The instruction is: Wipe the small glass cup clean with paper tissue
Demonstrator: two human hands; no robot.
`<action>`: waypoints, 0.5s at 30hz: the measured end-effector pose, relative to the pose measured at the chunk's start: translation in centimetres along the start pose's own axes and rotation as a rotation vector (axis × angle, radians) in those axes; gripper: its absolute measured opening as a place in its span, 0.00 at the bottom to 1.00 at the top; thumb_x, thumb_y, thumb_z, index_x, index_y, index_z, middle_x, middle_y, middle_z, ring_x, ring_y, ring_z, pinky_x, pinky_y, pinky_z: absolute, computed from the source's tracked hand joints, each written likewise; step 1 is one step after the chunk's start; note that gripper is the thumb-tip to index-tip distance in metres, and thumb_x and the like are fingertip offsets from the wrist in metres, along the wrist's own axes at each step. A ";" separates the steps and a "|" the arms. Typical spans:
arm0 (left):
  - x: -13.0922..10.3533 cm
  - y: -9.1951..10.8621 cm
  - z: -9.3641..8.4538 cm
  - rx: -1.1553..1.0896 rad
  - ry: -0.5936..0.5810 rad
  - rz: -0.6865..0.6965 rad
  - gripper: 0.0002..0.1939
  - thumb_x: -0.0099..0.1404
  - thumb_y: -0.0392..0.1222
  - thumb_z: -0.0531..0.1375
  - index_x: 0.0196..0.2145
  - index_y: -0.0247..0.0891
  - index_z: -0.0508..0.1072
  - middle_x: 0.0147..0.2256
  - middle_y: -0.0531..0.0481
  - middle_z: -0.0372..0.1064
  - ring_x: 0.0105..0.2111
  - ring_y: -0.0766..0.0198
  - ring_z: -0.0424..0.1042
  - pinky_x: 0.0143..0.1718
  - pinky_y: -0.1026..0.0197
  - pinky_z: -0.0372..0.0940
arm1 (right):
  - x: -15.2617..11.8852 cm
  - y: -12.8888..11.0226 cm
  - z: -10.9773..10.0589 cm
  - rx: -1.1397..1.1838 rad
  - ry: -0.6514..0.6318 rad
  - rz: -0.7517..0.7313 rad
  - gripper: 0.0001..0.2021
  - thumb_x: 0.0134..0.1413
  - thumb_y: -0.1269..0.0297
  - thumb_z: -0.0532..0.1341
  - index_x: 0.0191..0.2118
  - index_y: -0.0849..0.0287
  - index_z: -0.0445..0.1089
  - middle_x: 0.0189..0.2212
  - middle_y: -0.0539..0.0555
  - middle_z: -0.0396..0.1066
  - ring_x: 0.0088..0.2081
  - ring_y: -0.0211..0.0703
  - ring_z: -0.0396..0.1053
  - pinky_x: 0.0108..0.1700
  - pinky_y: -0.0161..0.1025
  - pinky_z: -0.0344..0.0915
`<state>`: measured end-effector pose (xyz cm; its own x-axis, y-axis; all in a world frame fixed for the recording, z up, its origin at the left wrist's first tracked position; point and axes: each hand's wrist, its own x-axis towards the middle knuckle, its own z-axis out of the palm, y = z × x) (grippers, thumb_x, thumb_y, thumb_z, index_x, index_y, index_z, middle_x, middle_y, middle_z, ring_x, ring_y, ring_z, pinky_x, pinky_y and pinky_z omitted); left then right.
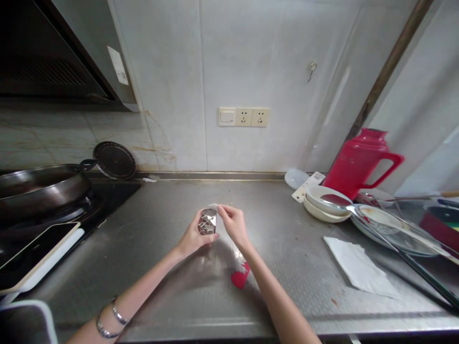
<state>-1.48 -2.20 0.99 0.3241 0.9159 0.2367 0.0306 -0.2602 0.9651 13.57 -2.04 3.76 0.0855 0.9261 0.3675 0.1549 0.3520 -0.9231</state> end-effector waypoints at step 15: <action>0.6 -0.8 -1.2 0.235 0.016 0.137 0.64 0.34 0.42 0.74 0.64 0.43 0.44 0.60 0.36 0.50 0.60 0.43 0.53 0.59 0.41 0.52 | -0.2 -0.1 0.7 0.129 -0.178 0.218 0.21 0.45 0.56 0.66 0.45 0.61 0.72 0.35 0.55 0.76 0.33 0.44 0.74 0.26 0.35 0.73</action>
<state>-2.42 -1.04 0.50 0.3250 0.8715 0.3672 0.2068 -0.4444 0.8716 12.83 -2.21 3.72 -0.0723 0.9869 0.1441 0.0246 0.1462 -0.9889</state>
